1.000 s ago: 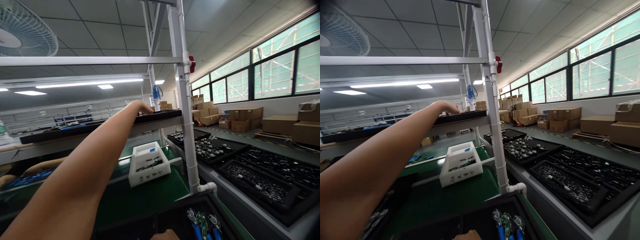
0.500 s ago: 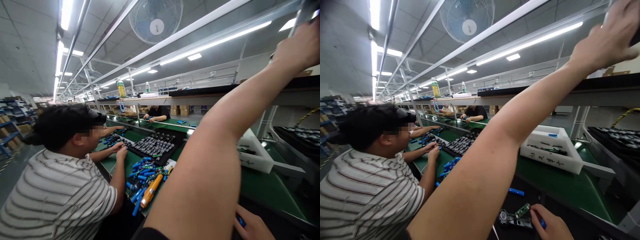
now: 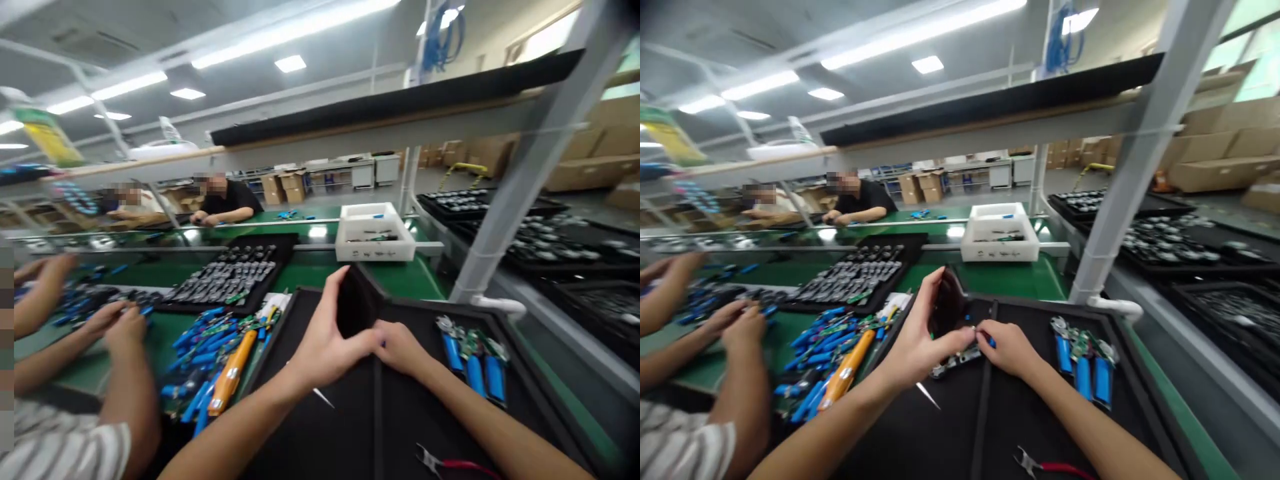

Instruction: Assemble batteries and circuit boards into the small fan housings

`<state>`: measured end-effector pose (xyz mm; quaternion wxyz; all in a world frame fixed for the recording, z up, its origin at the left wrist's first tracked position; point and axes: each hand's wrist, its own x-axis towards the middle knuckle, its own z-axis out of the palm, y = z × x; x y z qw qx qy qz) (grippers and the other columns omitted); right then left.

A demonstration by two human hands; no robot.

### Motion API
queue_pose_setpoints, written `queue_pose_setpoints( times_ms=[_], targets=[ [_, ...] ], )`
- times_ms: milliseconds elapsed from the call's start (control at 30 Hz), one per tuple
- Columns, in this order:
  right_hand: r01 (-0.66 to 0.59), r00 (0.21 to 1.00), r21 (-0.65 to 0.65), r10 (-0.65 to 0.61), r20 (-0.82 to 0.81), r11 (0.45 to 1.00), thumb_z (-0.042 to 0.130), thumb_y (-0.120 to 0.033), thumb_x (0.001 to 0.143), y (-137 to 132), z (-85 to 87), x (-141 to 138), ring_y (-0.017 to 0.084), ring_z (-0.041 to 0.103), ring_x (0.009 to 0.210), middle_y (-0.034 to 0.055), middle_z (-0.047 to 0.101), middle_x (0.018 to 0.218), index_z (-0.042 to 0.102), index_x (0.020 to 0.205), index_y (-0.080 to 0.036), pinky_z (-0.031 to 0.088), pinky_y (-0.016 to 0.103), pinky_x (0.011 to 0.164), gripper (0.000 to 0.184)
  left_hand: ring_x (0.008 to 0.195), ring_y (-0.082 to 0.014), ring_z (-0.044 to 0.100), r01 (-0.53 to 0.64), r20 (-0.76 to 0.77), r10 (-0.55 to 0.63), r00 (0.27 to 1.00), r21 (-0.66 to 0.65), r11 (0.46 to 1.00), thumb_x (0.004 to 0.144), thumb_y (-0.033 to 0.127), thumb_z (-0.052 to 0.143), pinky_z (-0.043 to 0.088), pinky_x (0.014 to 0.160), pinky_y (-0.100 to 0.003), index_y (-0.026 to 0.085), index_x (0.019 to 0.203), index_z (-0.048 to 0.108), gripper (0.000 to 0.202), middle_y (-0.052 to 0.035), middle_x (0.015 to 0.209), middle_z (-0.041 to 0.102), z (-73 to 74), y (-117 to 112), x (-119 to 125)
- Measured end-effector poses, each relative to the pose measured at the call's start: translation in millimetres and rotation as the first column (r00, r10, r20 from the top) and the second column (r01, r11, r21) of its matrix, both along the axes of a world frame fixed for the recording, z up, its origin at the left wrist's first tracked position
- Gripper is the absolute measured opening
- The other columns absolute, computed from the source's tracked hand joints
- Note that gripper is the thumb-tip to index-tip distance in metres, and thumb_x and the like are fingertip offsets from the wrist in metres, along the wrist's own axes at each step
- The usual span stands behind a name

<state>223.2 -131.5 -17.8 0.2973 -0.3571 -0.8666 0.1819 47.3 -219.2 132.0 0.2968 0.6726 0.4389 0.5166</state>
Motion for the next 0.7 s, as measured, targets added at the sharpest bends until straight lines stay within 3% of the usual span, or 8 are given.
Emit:
queue_pose_setpoints(
  times_ms=[67,133,233,333,400,533,700],
  targets=[
    [-0.003,0.999,0.011,0.003,0.040,1.000,0.056,-0.038,0.096,0.6,-2.8,1.3,0.018,0.070,0.072,0.0010,0.074,0.085,0.066,0.114,-0.023,0.045,0.026,0.067,0.025,0.126,-0.0266,0.058,-0.062,0.070,0.071,0.995,-0.128,0.990,0.077,0.036,0.081,0.046,0.109,-0.038,0.028,0.139,0.042,0.073,-0.0069,0.133,0.060,-34.2,21.6,-10.1],
    [0.000,0.997,0.040,-0.003,0.079,0.999,0.060,-0.046,0.095,0.7,-4.8,2.4,0.019,0.068,0.069,0.0006,0.072,0.086,0.055,0.132,-0.021,0.042,0.027,0.064,0.045,0.115,-0.0246,0.063,-0.113,0.126,0.145,0.981,-0.231,0.966,0.076,0.040,0.082,0.051,0.099,-0.036,0.025,0.130,0.044,0.068,-0.0079,0.124,0.063,-61.7,53.1,-13.4],
    [0.005,0.991,0.074,-0.015,0.135,0.997,0.064,-0.059,0.091,1.1,-6.6,2.6,0.021,0.069,0.070,0.0021,0.072,0.086,0.051,0.132,-0.018,0.039,0.028,0.063,0.059,0.104,-0.0238,0.065,-0.187,0.146,0.236,0.961,-0.286,0.940,0.069,0.044,0.087,0.052,0.092,-0.035,0.022,0.128,0.045,0.075,-0.0085,0.116,0.064,-85.3,93.3,-4.8],
    [0.059,0.984,0.085,-0.073,0.165,0.995,0.055,-0.061,0.098,3.5,-9.2,1.5,0.022,0.070,0.070,0.0040,0.073,0.084,0.056,0.105,-0.018,0.036,0.028,0.062,0.043,0.098,-0.0239,0.065,-0.144,0.210,0.212,0.954,-0.300,0.943,0.064,0.042,0.091,0.050,0.089,-0.036,0.020,0.133,0.046,0.085,-0.0084,0.113,0.066,-95.8,110.5,7.0],
    [0.089,0.979,0.097,-0.104,0.172,0.991,0.049,-0.059,0.101,6.0,-11.3,1.0,0.022,0.070,0.069,0.0043,0.073,0.082,0.055,0.096,-0.019,0.034,0.028,0.060,0.040,0.097,-0.0235,0.064,-0.056,0.315,0.160,0.935,-0.315,0.947,0.068,0.041,0.087,0.050,0.088,-0.035,0.020,0.133,0.050,0.077,-0.0079,0.111,0.066,-101.6,112.6,9.0],
    [0.087,0.980,0.093,-0.102,0.172,0.992,0.049,-0.061,0.101,9.5,-14.6,1.7,0.023,0.071,0.068,0.0029,0.073,0.077,0.052,0.096,-0.021,0.031,0.028,0.059,0.041,0.088,-0.0215,0.066,0.153,0.483,0.026,0.875,-0.328,0.932,0.081,0.035,0.068,0.053,0.078,-0.033,0.018,0.125,0.055,0.050,-0.0073,0.103,0.068,-109.1,110.5,-2.9],
    [0.089,0.983,0.045,-0.095,0.156,0.995,0.041,-0.057,0.105,8.0,-15.5,4.2,0.023,0.069,0.066,0.0024,0.071,0.072,0.050,0.100,-0.020,0.031,0.028,0.059,0.039,0.079,-0.0199,0.067,0.355,0.583,-0.126,0.802,-0.296,0.887,0.071,0.020,0.070,0.055,0.070,-0.032,0.023,0.136,0.045,0.070,-0.0036,0.097,0.068,-108.6,107.1,-17.3]
  ],
)
